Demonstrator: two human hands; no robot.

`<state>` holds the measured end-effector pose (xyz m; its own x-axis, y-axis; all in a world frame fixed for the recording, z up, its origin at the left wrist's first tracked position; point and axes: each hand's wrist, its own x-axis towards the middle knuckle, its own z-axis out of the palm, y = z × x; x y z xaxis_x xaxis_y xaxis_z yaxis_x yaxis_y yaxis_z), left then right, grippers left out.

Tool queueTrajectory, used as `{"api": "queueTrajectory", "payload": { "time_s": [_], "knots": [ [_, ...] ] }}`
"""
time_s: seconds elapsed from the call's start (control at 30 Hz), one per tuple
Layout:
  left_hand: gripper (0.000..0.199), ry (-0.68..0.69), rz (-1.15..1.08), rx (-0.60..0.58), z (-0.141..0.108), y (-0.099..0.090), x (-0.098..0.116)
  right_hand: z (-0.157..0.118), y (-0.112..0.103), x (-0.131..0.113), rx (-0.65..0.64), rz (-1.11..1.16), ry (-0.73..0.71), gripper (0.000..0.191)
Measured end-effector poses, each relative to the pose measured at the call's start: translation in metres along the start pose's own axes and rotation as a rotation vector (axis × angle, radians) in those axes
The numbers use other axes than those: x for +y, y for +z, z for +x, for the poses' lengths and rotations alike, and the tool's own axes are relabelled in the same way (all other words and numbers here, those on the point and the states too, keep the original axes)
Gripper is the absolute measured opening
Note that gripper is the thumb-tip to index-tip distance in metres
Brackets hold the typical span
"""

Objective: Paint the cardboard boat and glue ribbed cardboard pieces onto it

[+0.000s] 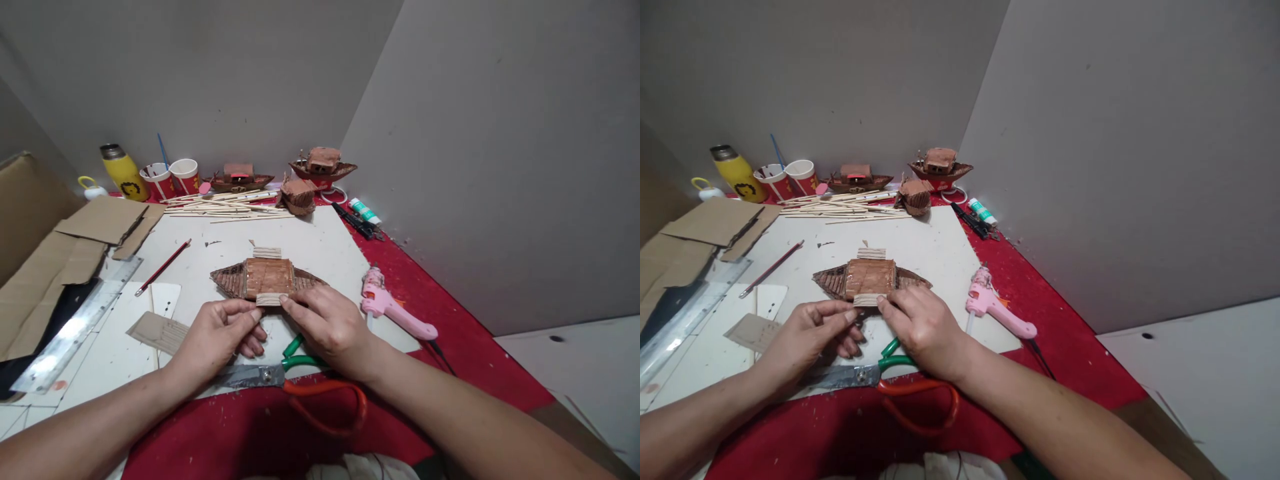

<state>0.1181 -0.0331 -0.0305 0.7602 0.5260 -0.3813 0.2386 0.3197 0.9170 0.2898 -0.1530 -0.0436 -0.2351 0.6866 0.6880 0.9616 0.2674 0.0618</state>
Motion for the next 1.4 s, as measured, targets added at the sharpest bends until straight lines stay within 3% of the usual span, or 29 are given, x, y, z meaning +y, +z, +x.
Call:
{"api": "queueTrajectory", "payload": {
  "time_s": [0.37, 0.6, 0.83, 1.1, 1.4],
  "knots": [
    [0.022, -0.027, -0.174, -0.192, -0.012, 0.001, 0.001, -0.003, -0.01, -0.012, -0.04, 0.073, -0.026, 0.018],
    [0.029, -0.041, -0.172, -0.06, -0.015, 0.003, 0.005, 0.002, -0.017, -0.02, -0.047, 0.122, -0.024, 0.016],
    [0.022, 0.134, -0.144, 0.1, -0.013, -0.006, 0.016, -0.014, -0.053, -0.03, -0.526, 0.255, 0.271, 0.028],
    [0.013, 0.257, -0.03, 0.172, -0.012, -0.009, 0.017, -0.001, -0.071, -0.032, -0.899, 0.271, 0.293, 0.034],
    [0.017, 0.294, -0.12, 0.222, -0.006, -0.014, 0.015, -0.014, -0.062, -0.036, -0.926, 0.215, 0.323, 0.034]
  ]
}}
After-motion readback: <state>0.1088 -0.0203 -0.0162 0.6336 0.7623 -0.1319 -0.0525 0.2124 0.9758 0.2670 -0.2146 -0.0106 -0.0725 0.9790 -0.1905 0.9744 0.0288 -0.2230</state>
